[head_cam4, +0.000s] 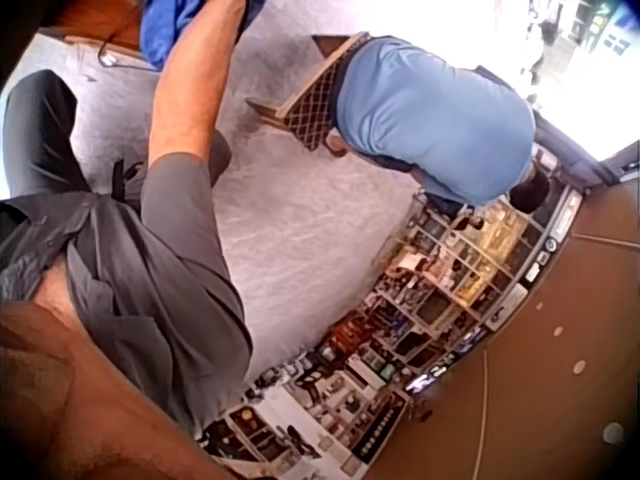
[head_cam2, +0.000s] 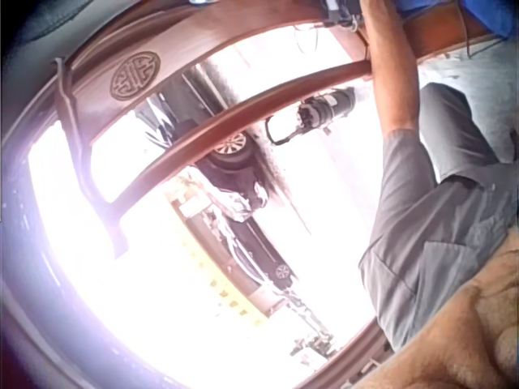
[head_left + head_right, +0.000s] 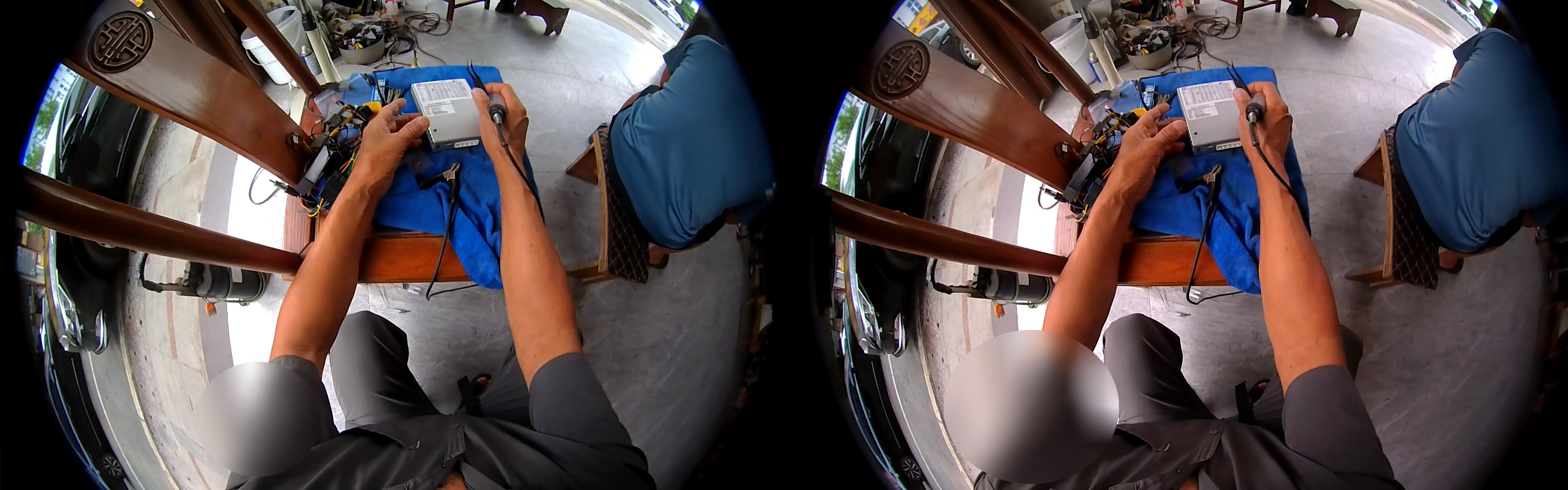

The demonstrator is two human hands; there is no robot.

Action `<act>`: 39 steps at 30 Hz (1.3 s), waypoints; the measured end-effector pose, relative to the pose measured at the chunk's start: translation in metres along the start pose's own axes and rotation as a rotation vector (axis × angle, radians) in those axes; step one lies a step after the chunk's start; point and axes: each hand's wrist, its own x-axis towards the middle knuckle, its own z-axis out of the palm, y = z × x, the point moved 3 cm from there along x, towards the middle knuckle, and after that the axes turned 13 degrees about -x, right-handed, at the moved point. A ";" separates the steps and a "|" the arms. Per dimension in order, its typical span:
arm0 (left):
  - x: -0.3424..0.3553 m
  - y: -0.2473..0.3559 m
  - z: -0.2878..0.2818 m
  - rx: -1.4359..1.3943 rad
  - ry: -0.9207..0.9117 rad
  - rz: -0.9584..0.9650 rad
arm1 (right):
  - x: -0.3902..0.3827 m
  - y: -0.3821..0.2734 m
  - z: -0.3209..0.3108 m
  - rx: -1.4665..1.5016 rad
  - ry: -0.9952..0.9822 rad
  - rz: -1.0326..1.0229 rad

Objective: The person sits on the floor and uses a screwdriver to unscrew a silver electronic device. They then use a soldering iron to work on wires and components, occasionally picking up and inspecting small parts. The person also handles a vacuum cleaner briefly before returning to the electronics repair.

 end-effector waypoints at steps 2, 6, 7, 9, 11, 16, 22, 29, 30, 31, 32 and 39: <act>-0.001 0.002 0.003 0.027 -0.002 0.089 | -0.003 -0.004 0.000 0.034 -0.001 0.030; -0.004 -0.001 0.005 0.154 0.126 0.122 | -0.005 -0.011 -0.001 0.083 -0.009 0.028; -0.002 -0.006 0.003 0.091 0.128 0.117 | -0.004 -0.011 -0.001 0.100 -0.010 0.020; 0.003 -0.011 -0.002 -0.031 0.130 0.110 | -0.003 -0.011 0.001 0.114 -0.007 0.016; 0.003 -0.015 -0.003 -0.175 0.114 0.077 | -0.003 -0.013 0.002 0.129 0.020 -0.019; 0.004 -0.013 -0.001 -0.397 0.030 -0.041 | -0.004 -0.017 -0.005 0.147 0.105 -0.065; -0.002 -0.015 0.004 -0.370 0.012 -0.127 | -0.008 -0.032 -0.014 0.097 0.196 -0.221; -0.004 -0.010 0.014 -0.455 0.122 0.049 | -0.025 -0.064 -0.018 0.272 0.172 -0.270; -0.004 -0.011 0.013 -0.468 0.120 0.073 | -0.029 -0.069 -0.016 0.301 0.149 -0.303; -0.004 -0.011 0.011 -0.481 0.118 0.098 | -0.031 -0.073 -0.015 0.313 0.149 -0.335; -0.002 -0.010 0.010 -0.505 0.115 0.074 | -0.032 -0.075 -0.014 0.322 0.149 -0.368; -0.007 -0.008 0.014 -0.537 0.043 0.060 | -0.040 -0.085 -0.014 0.413 0.138 -0.399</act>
